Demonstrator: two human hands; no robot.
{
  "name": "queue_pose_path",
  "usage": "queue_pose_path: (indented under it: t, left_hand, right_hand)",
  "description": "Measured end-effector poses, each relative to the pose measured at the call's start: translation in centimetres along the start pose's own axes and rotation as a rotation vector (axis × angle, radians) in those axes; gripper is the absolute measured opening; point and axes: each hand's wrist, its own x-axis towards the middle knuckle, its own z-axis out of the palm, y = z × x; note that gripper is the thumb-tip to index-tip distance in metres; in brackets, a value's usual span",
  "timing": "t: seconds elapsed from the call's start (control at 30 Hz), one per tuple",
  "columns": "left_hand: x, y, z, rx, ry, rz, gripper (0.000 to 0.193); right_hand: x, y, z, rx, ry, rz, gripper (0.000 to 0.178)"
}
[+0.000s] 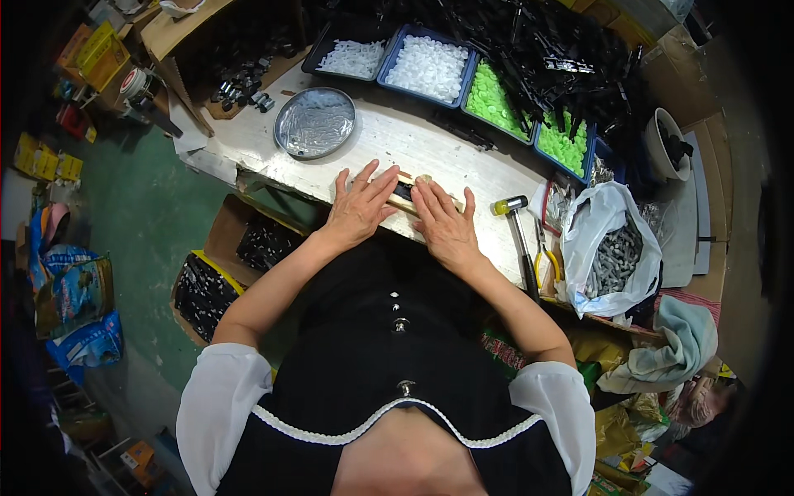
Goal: The person assembles toy gun components by fitting plastic pieces into frames by hand and tapping parts into place with a small hammer.
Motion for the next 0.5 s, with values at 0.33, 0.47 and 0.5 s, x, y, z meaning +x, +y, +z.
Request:
queue_pose_path:
  t: [0.33, 0.47, 0.5]
  left_hand:
    - [0.0, -1.4, -0.3, -0.081, 0.099, 0.051, 0.051]
    - [0.4, -5.9, -2.2, -0.252, 0.436, -0.199, 0.039]
    - [1.0, -8.2, -2.8, -0.215, 0.564, -0.271, 0.026]
  right_hand:
    - [1.4, -0.6, -1.8, 0.099, 0.062, 0.031, 0.054]
    - [2.9, -1.6, -0.6, 0.101, 0.082, -0.082, 0.048]
    - [2.6, -1.5, 0.3, 0.112, 0.021, -0.083, 0.047]
